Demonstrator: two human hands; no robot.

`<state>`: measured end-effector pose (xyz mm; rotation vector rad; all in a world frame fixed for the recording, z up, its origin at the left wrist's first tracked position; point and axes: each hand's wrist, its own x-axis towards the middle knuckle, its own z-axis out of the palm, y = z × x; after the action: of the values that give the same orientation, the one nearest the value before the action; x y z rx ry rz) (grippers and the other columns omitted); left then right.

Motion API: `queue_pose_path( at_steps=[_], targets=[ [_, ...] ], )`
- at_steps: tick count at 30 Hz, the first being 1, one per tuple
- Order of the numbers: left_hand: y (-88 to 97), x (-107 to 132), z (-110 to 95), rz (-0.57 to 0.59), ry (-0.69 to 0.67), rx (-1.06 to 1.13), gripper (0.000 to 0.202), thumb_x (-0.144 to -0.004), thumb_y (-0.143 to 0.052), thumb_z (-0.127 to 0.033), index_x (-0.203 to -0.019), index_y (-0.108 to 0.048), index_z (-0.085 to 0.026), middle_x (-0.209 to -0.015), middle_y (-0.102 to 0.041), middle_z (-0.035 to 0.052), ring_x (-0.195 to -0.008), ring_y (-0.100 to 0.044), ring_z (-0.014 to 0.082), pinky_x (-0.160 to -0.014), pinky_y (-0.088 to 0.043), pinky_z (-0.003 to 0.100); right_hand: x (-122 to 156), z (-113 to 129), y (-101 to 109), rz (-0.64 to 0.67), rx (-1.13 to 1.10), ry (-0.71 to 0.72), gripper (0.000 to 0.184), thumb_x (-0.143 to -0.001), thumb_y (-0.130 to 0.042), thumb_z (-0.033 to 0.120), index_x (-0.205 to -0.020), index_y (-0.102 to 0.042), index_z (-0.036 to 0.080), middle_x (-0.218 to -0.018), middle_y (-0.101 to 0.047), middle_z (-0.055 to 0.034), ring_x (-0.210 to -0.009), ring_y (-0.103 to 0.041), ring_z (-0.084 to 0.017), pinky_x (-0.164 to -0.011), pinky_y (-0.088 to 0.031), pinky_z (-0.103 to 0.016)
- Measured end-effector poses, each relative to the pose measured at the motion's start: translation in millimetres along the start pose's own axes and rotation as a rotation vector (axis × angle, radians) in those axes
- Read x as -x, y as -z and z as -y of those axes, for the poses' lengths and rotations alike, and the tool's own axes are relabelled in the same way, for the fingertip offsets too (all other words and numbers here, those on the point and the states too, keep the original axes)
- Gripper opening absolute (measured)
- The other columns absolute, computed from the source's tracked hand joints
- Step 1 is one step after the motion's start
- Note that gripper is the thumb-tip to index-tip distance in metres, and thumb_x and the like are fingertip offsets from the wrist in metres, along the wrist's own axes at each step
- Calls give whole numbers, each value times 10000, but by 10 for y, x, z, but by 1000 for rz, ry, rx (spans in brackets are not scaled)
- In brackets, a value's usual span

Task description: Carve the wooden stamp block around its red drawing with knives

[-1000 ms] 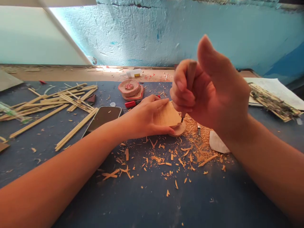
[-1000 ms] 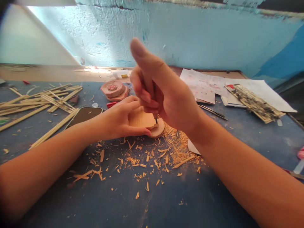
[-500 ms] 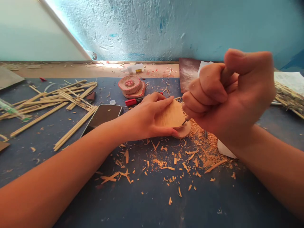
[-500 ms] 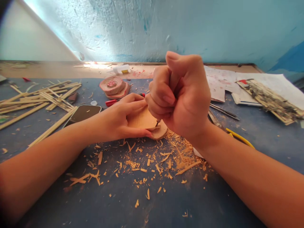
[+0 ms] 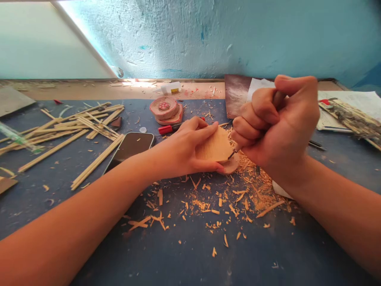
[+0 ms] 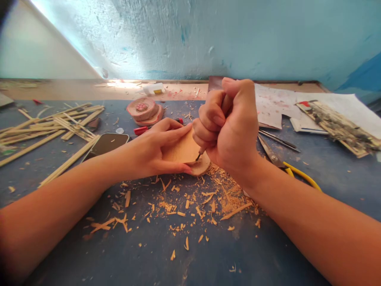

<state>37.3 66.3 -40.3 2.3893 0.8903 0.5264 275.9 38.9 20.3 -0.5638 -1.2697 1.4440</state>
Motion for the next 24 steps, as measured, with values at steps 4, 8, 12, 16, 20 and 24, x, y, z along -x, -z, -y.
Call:
queue_pose_path(
  at_steps=[4, 8, 12, 16, 20, 24],
  targets=[
    [33, -7, -67, 35, 47, 2, 1113, -869, -957, -804, -1786, -621, -269, -1612, -601, 176, -1430, -616, 409, -1366, -476, 598, 31, -3, -63, 89, 20, 73, 716, -846, -903, 482, -460, -354, 233, -430, -197, 84, -347, -236, -65, -360, -323, -246],
    [74, -5, -125, 40, 44, 18, 1053, -875, -939, -830, -1713, -700, -238, -1560, -612, 182, -1412, -624, 404, -1365, -472, 596, 36, -87, -41, 61, -48, 45, 630, -905, -806, 469, -479, -403, 242, -447, -252, 63, -344, -254, -86, -332, -286, -256],
    [93, -5, -139, 82, 81, 32, 1118, -889, -949, -798, -1776, -628, -199, -1576, -595, 197, -1431, -615, 403, -1364, -470, 589, 16, -15, 16, 11, -101, -17, 544, -872, -781, 425, -526, -403, 244, -492, -232, 77, -392, -230, -75, -375, -348, -244],
    [75, -16, -111, 58, 56, 35, 1095, -863, -951, -813, -1739, -667, -220, -1583, -596, 193, -1435, -608, 407, -1369, -460, 606, 9, 65, 14, 130, -60, 24, 589, -870, -848, 418, -519, -409, 241, -482, -227, 87, -390, -211, -63, -379, -358, -245],
    [97, -8, -138, 65, 60, 37, 847, -881, -955, -786, -1524, -825, -251, -1547, -611, 163, -1385, -622, 378, -1350, -479, 580, 42, -40, -52, 155, -57, 72, 632, -989, -772, 472, -520, -417, 242, -481, -255, 69, -387, -167, -75, -362, -279, -271],
    [108, 9, -144, 75, 74, 38, 840, -889, -954, -778, -1544, -816, -272, -1547, -604, 152, -1395, -613, 378, -1356, -470, 579, 37, -49, -96, 219, 24, 70, 675, -998, -759, 504, -523, -357, 240, -471, -229, 67, -381, -171, -78, -362, -273, -277]
  ],
)
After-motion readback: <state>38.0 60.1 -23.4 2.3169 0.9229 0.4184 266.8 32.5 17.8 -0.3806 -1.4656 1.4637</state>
